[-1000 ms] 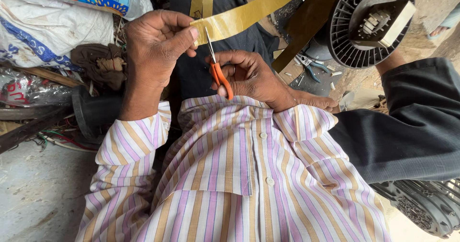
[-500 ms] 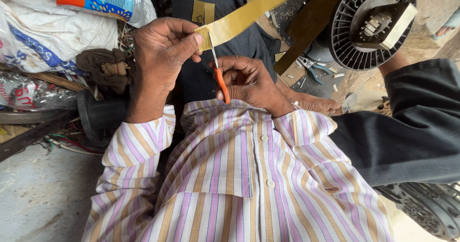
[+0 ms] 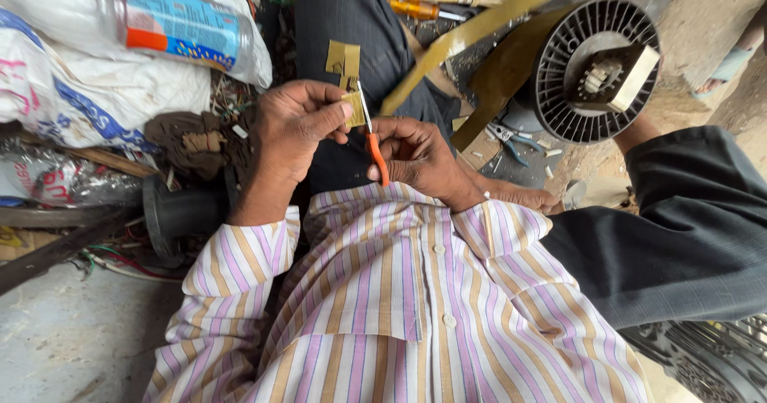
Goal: The person sits on the floor and uses orange-handled scissors to cut a long strip of brown electrical tape into small rectangular pieces. The person repeatedly cuts the tape and places the pieces on their lap.
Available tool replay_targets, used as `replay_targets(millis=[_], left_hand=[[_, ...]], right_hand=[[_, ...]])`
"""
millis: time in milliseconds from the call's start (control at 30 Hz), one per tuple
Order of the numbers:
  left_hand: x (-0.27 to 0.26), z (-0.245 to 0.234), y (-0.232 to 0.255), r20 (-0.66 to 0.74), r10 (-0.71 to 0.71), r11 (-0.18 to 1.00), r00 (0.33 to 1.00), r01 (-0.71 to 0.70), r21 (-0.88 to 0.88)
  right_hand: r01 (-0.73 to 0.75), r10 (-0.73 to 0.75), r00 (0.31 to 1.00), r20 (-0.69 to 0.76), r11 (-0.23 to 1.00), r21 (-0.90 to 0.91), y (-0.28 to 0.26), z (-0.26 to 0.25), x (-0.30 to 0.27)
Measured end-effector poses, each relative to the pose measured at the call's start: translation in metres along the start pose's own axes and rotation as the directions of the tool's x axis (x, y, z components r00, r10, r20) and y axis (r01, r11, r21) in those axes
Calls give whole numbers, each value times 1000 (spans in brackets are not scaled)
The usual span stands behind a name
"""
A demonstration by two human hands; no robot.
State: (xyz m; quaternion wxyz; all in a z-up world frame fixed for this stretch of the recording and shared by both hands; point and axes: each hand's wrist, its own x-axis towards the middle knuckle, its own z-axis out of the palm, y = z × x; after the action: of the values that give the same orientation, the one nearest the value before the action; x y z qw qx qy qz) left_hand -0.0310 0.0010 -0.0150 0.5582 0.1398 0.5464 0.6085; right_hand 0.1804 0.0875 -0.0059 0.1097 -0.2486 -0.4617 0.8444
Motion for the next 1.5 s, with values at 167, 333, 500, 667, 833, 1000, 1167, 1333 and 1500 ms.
replay_targets(millis=[167,333,500,667,833,1000,1167,1333,1500], left_hand=[[1,-19,16,-59,36,995,998,-41,-91],[24,-34,9,-99,121,979,988,-102,177],[76,-16,-5,61,337,769,939,-312,558],[92,-22,-12,18,262,694,965,-202,691],[83,-27,7,-36,240,913,970,-213,347],[34,-15,22,-25,153,982,988,-149,119],[-3,9,1,73,231,963,970,-239,121],[-8,21,-7,-32,301,948,953,-296,120],[-10,22,-14,41,275,961,961,-275,1]], right_hand=[[49,-41,999,28,896,-442,-15,0,-15],[112,11,993,121,318,-941,5,10,-18],[51,124,988,90,291,-955,3,-7,-20],[-432,393,854,-342,901,-43,6,-33,-13],[-332,568,727,-387,783,526,30,-51,32],[-67,343,861,-376,809,584,30,-55,45],[109,88,931,-354,859,500,13,-26,23],[206,-45,950,-310,836,509,-12,-2,13],[205,-51,954,-296,831,517,-13,0,7]])
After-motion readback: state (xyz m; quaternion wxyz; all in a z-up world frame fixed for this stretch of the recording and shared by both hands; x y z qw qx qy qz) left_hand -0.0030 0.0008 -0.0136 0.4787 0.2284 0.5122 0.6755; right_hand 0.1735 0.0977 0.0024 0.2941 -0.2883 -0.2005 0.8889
